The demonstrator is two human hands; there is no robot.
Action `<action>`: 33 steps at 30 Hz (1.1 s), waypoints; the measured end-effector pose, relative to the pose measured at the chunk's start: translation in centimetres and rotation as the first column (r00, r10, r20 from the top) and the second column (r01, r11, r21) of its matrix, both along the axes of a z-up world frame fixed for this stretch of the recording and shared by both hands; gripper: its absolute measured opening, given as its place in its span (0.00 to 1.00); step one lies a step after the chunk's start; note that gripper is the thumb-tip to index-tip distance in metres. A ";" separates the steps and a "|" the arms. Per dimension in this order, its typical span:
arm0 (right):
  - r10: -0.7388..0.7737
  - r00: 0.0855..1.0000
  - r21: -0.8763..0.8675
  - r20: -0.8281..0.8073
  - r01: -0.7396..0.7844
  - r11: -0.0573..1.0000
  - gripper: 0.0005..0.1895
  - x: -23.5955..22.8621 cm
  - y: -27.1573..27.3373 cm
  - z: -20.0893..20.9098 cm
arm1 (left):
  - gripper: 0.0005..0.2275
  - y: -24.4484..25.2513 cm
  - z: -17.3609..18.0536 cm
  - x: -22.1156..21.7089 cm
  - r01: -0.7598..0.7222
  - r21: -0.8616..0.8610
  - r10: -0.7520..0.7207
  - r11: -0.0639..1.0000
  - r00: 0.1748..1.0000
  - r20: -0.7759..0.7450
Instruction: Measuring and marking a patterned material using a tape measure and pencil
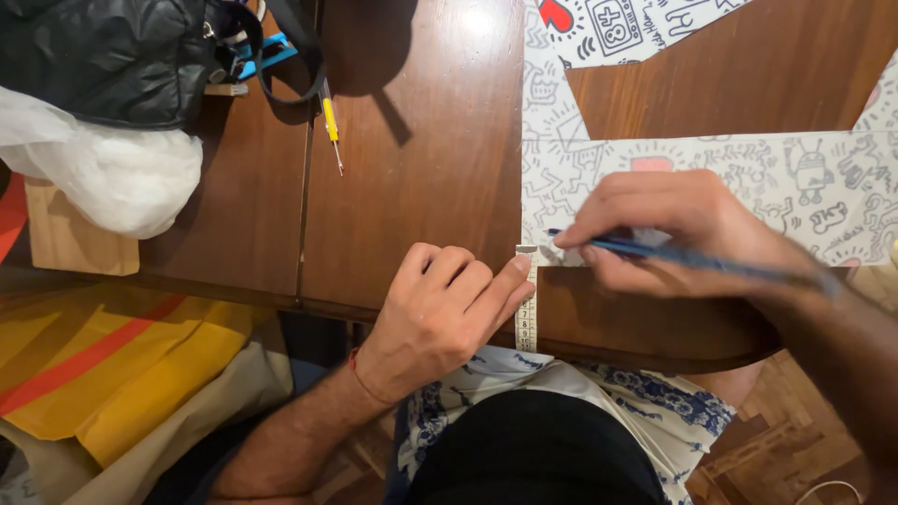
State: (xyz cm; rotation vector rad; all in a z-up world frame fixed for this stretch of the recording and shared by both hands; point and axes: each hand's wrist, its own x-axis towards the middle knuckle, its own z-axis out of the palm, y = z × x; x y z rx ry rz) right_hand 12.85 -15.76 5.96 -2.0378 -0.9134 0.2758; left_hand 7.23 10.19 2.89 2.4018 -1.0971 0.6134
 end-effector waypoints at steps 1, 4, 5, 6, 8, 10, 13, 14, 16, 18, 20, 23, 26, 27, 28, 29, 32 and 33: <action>0.070 0.994 -0.018 0.084 -0.069 0.997 0.06 0.5 0.2 -0.8 | 0.08 0.1 0.0 0.1 0.004 -0.004 -0.004 1.000 1.000 -0.004; -0.036 0.995 -0.027 -0.088 0.033 0.999 0.04 0.2 0.6 -1.2 | 0.08 0.1 0.1 0.0 -0.008 0.004 0.008 1.000 1.000 0.002; -0.033 0.995 -0.026 -0.093 0.031 0.999 0.04 0.3 0.7 -1.4 | 0.08 0.1 0.1 0.0 -0.010 0.006 0.010 1.000 1.000 -0.003; -0.030 0.996 -0.037 -0.079 0.027 0.999 0.05 0.4 0.8 -1.5 | 0.08 0.1 0.1 0.0 -0.014 0.006 0.014 1.000 1.000 -0.002; -0.033 0.998 -0.053 -0.059 0.030 0.998 0.05 0.1 0.6 -1.7 | 0.07 0.0 0.1 -0.1 -0.012 0.000 0.012 1.000 1.000 0.005; -0.051 0.996 -0.087 -0.074 0.045 0.995 0.05 0.2 0.4 -1.9 | 0.07 0.0 0.4 0.1 -0.005 -0.003 0.005 1.000 1.000 0.003; 0.004 0.992 -0.023 -0.123 -0.007 1.000 0.05 0.4 0.7 -1.7 | 0.08 0.1 0.2 0.2 0.000 0.005 0.000 1.000 1.000 0.015; 0.007 0.992 -0.022 -0.126 -0.010 1.000 0.05 0.3 0.6 -1.9 | 0.08 0.2 0.1 0.1 -0.003 0.006 0.003 1.000 1.000 0.012; -0.001 0.996 -0.039 -0.093 -0.003 0.999 0.06 0.3 0.5 -2.2 | 0.08 0.2 0.0 0.1 0.003 0.003 -0.003 1.000 1.000 -0.003; -0.015 0.995 -0.040 -0.101 0.011 0.999 0.05 0.2 0.5 -1.9 | 0.08 0.1 0.1 0.1 0.000 0.007 0.000 1.000 1.000 -0.001; -0.026 0.994 -0.039 -0.105 0.022 0.999 0.04 0.3 0.6 -1.8 | 0.08 0.1 0.2 0.2 -0.006 0.014 0.006 1.000 1.000 0.005; -0.005 0.993 -0.022 -0.115 0.003 1.000 0.05 0.2 0.6 -1.8 | 0.08 0.1 0.2 0.1 0.003 0.012 -0.003 1.000 1.000 0.008; -0.033 0.997 -0.071 -0.070 0.028 0.997 0.06 0.1 0.3 -2.3 | 0.07 0.0 0.2 0.1 -0.006 0.019 0.006 1.000 1.000 0.004; -0.019 0.997 -0.069 -0.069 0.015 0.998 0.05 0.1 0.2 -2.5 | 0.07 0.0 0.2 0.1 -0.006 0.015 0.006 1.000 1.000 0.000; -0.006 0.998 -0.066 -0.069 0.001 0.998 0.06 0.1 0.1 -2.7 | 0.07 0.0 0.1 0.1 -0.005 0.010 0.005 1.000 1.000 -0.004; -0.008 0.998 -0.067 -0.067 0.004 0.998 0.06 0.1 0.2 -2.6 | 0.07 0.0 0.2 0.1 -0.003 0.009 0.003 1.000 1.000 -0.002; -0.030 0.998 -0.061 -0.050 0.027 0.998 0.06 0.2 0.5 -2.2 | 0.07 0.0 0.3 0.2 -0.005 0.019 0.005 1.000 1.000 0.003; -0.028 0.997 -0.041 -0.068 0.025 0.999 0.06 0.2 0.6 -2.1 | 0.07 0.0 0.3 0.2 -0.005 0.016 0.005 1.000 1.000 0.005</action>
